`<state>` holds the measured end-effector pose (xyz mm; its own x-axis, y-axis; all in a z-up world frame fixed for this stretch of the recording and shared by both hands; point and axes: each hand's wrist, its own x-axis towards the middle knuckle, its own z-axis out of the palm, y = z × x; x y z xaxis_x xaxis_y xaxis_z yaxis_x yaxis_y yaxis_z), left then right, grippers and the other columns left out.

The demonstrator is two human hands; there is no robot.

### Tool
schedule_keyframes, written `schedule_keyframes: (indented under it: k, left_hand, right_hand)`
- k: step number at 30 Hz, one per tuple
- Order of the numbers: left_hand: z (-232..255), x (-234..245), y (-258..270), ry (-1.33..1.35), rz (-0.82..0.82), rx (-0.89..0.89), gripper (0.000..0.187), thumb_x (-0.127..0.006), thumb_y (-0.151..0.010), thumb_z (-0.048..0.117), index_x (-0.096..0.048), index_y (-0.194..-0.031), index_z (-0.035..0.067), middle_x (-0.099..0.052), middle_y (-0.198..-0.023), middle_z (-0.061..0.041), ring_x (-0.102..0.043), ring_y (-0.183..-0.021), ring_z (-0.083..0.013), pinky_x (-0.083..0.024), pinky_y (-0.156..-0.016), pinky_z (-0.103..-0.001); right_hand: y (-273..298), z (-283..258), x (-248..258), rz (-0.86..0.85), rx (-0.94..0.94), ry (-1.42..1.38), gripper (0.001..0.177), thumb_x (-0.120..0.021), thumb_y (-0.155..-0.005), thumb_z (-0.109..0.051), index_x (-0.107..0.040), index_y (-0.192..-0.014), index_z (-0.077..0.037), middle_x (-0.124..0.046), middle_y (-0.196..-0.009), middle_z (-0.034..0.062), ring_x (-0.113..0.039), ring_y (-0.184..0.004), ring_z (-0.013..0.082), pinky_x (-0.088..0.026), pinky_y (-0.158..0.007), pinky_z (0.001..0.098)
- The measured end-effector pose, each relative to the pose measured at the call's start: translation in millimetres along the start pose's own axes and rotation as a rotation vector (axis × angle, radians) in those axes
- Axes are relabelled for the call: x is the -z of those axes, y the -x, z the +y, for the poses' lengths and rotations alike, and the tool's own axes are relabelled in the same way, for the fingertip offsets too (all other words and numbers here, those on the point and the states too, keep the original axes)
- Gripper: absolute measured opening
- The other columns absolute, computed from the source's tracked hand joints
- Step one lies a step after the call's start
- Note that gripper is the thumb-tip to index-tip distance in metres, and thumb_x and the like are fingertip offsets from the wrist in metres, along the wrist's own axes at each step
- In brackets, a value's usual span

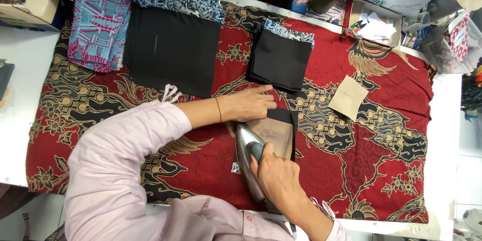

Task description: The person irons small black fabric pieces on a patterned red tablecloth using a steam iron and a protective paper sheet. They repeatedly place the paper over each piece, iron it, then remove the paper and stack the finished piece before moving to the next one.

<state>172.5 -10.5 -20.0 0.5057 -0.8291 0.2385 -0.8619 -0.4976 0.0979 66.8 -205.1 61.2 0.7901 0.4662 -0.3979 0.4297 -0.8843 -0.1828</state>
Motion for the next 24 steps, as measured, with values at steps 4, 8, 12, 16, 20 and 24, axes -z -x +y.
schedule_keyframes:
  k: [4, 8, 12, 16, 20, 24]
  left_hand:
    - [-14, 15, 0, 0.113, -0.041, 0.036, 0.007, -0.071, -0.073, 0.017, -0.077, -0.070, 0.016, -0.063, -0.104, -0.005, -0.055, -0.114, -0.0255, -0.027, -0.115, -0.049]
    - [-19, 27, 4, 0.034, -0.095, 0.098, 0.014, -0.070, -0.059, 0.018, -0.079, -0.069, 0.019, -0.061, -0.114, -0.006, -0.050, -0.118, -0.0280, -0.026, -0.113, -0.048]
    - [-21, 21, 0, -0.190, 0.022, 0.044, 0.012, -0.068, -0.072, 0.020, -0.077, -0.065, 0.015, -0.062, -0.119, -0.001, -0.052, -0.120, -0.0242, -0.028, -0.120, -0.043]
    - [-21, 10, -9, -0.267, 0.096, 0.027, 0.013, -0.066, -0.069, 0.020, -0.076, -0.062, 0.015, -0.063, -0.117, 0.000, -0.053, -0.121, -0.0228, -0.029, -0.119, -0.041]
    - [-19, 16, -5, -0.280, 0.113, 0.110, 0.010, -0.068, -0.082, 0.016, -0.075, -0.078, 0.010, -0.061, -0.111, -0.003, -0.054, -0.116, -0.0229, -0.034, -0.117, -0.040]
    - [11, 33, 28, -0.222, 0.134, 0.350, 0.031, -0.069, -0.059, 0.013, -0.073, -0.089, 0.008, -0.064, -0.108, -0.006, -0.057, -0.108, -0.0226, -0.042, -0.101, -0.035]
  right_hand:
    - [-8, 2, 3, 0.024, -0.001, 0.008, 0.042, -0.057, -0.097, -0.044, -0.052, -0.095, -0.002, -0.069, -0.059, 0.0201, -0.070, -0.054, 0.0391, -0.054, -0.049, 0.0502]
    - [-12, 2, 4, 0.043, 0.004, 0.019, 0.042, -0.057, -0.097, -0.044, -0.052, -0.094, -0.002, -0.068, -0.059, 0.0197, -0.070, -0.053, 0.0384, -0.054, -0.046, 0.0492]
    - [-16, 2, 6, 0.058, 0.011, 0.040, 0.043, -0.057, -0.096, -0.044, -0.052, -0.093, -0.002, -0.068, -0.057, 0.0186, -0.070, -0.051, 0.0380, -0.054, -0.046, 0.0492]
    - [-24, 2, 8, 0.052, -0.017, 0.079, 0.041, -0.057, -0.097, -0.044, -0.053, -0.094, -0.003, -0.067, -0.056, 0.0182, -0.069, -0.050, 0.0386, -0.053, -0.046, 0.0504]
    - [-37, 4, 11, 0.130, 0.006, 0.061, 0.042, -0.057, -0.097, -0.043, -0.053, -0.093, -0.001, -0.067, -0.056, 0.0192, -0.069, -0.050, 0.0388, -0.053, -0.044, 0.0503]
    - [-49, 9, 13, 0.170, 0.007, 0.065, 0.042, -0.057, -0.097, -0.043, -0.054, -0.093, -0.001, -0.067, -0.057, 0.0198, -0.069, -0.050, 0.0388, -0.052, -0.044, 0.0503]
